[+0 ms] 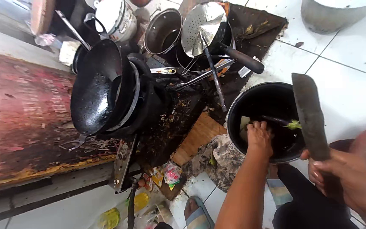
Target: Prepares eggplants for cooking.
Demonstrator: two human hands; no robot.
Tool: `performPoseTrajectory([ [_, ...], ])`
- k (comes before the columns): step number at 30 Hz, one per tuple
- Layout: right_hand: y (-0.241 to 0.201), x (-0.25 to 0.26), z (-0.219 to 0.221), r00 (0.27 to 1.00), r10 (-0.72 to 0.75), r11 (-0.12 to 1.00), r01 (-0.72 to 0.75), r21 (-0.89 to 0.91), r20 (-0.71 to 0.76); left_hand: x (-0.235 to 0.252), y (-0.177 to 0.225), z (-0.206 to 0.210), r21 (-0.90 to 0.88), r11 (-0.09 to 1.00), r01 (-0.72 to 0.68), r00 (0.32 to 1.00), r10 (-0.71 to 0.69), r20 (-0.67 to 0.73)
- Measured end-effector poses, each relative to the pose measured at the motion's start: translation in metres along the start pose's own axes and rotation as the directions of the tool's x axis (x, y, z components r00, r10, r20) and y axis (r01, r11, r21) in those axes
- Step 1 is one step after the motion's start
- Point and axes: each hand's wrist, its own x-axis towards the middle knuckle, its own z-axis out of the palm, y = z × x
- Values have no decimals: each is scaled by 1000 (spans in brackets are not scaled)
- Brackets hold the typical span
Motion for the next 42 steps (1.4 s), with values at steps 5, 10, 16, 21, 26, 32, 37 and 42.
performPoseTrajectory([
  [5, 3, -1, -2, 999, -26, 998, 27, -60, 21, 18, -3, 10, -34, 999, 33, 999, -32, 40],
  [10, 1, 2, 0, 999, -38, 996, 39, -83, 14, 4, 0, -6, -198, 979, 54, 950, 10, 313],
  [16, 0, 4, 6, 995, -103, 993, 104, -56, 9, -6, -41, -11, -929, 355, -103, 995, 44, -93],
  [21, 2, 2, 11, 983, -179, 974, 171, -147, -48, -47, -38, -25, -866, -209, -455, 879, 53, -474],
  [26, 3, -1, 19, 953, -303, 908, 295, -297, 20, -70, -21, -31, -721, -382, -578, 812, -187, -552],
  [32, 1, 2, 28, 839, -520, 684, 521, -511, 160, -76, -11, -28, -672, -484, -561, 828, -312, -467],
  [37, 2, 2, 32, 747, -622, 484, 602, -634, 235, -87, 7, -29, -533, -761, -369, 916, -395, -70],
  [42, -1, 4, 34, 676, -663, 313, 641, -701, 322, -95, 10, -31, -430, -870, -240, 930, -334, 155],
])
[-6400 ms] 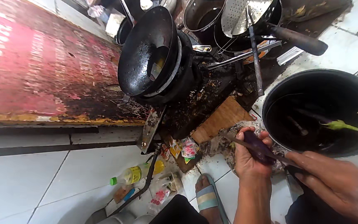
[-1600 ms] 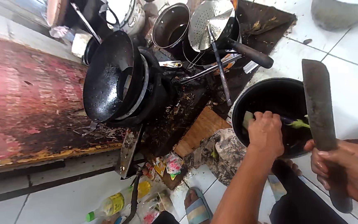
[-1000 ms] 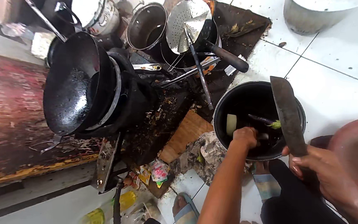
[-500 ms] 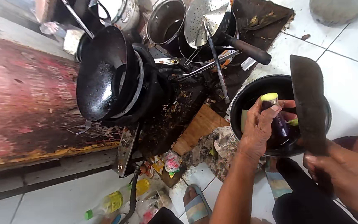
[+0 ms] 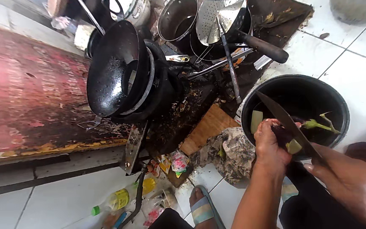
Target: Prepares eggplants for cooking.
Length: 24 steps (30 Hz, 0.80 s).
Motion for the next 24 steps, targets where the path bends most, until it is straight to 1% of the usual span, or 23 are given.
performPoseTrajectory([
  [6, 3, -2, 1, 999, -44, 998, 45, -47, 14, -1, -3, -3, -18, 1000, -20, 1000, 20, 1],
  [11, 3, -3, 2, 999, -41, 998, 42, -48, 19, -1, -6, -3, -31, 998, -46, 998, 47, 31],
  [13, 3, -3, 2, 999, -39, 998, 40, -46, 24, -1, -5, -4, -21, 999, -32, 998, 33, 46],
  [15, 2, -3, 3, 998, -49, 997, 51, -66, 24, -2, -3, -5, -28, 1000, 10, 998, -9, 66],
  [17, 2, -3, 3, 998, -51, 994, 54, -97, 27, 2, -3, -4, -38, 998, 40, 998, -39, 42],
  [19, 1, -3, 4, 998, -59, 990, 61, -127, 23, 9, -4, -2, -73, 997, 40, 999, -40, -1],
  [24, -1, -3, 2, 997, -68, 977, 74, -200, 40, 8, 1, -5, 23, 999, -41, 999, 41, -28],
])
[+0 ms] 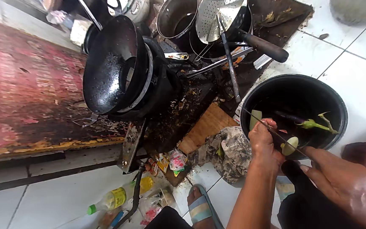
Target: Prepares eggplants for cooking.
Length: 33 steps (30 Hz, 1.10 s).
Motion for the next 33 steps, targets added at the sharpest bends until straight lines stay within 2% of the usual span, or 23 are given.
performPoseTrajectory([
  [5, -7, 4, 3, 1000, 9, 997, -7, -75, 21, -3, 1, 0, -69, 998, 16, 1000, -17, -19],
  [11, -6, 3, 1, 999, -42, 997, 42, -71, -3, -14, 1, 0, -206, 948, 243, 968, -224, 111],
  [13, -5, 2, 1, 998, -57, 995, 56, -77, -12, -18, 1, 1, -136, 978, 160, 981, -142, 135],
  [15, -6, 2, 3, 998, -51, 995, 49, -90, -22, -22, -1, -3, -76, 996, -55, 971, 71, 227],
  [17, -7, 3, 4, 999, -36, 993, 33, -115, -21, -23, -2, -4, -103, 980, -168, 947, 190, 259],
  [19, -8, 4, 3, 999, -36, 991, 33, -129, -23, -27, -3, -2, -177, 978, -112, 969, 147, 198],
  [22, -9, 3, 3, 999, -42, 987, 38, -153, -19, -35, -6, 2, -281, 959, 40, 999, -29, 42],
  [27, -10, 3, 0, 999, -30, 992, 25, -127, -38, -44, -10, 12, -304, 953, -1, 992, -37, -119],
  [29, -11, 4, -1, 998, -34, 993, 29, -115, -45, -47, -7, 15, -290, 957, -4, 994, -28, -107],
  [33, -12, 7, 0, 995, -64, 991, 55, -118, -73, -47, -6, 6, -361, 929, 88, 995, -65, 74],
])
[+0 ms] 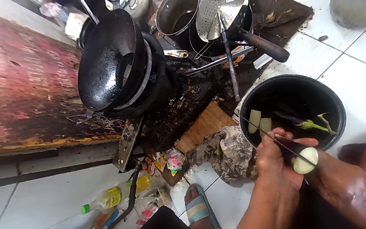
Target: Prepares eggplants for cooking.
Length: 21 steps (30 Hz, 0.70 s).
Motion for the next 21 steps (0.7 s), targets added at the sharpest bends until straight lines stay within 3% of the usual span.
performPoseTrajectory([
  [3, 1, -1, 3, 1000, -10, 1000, 10, -5, -13, 0, -3, 0, 45, 999, 2, 1000, -2, -6],
  [8, -12, 12, -9, 997, 53, 997, -56, 56, 50, -4, -17, 4, 173, 917, -359, 933, 359, 30],
  [10, -6, 8, -4, 999, 31, 998, -32, 46, 29, -4, -20, 5, 164, 902, -400, 916, 400, 35],
  [14, -4, 0, -5, 995, 47, 999, -47, -12, 87, 0, -15, 4, 129, 979, -160, 983, 169, -67],
  [17, 3, -9, 0, 997, 35, 998, -32, -48, 66, 2, -14, -3, 38, 999, -8, 1000, 9, -10],
  [19, 4, -8, -1, 998, 31, 998, -28, -49, 62, -1, -13, -2, 20, 999, 27, 1000, -27, -12],
  [21, 4, -7, -1, 999, 15, 999, -14, -30, 31, -5, -14, 3, 76, 997, -23, 998, 27, -55],
])
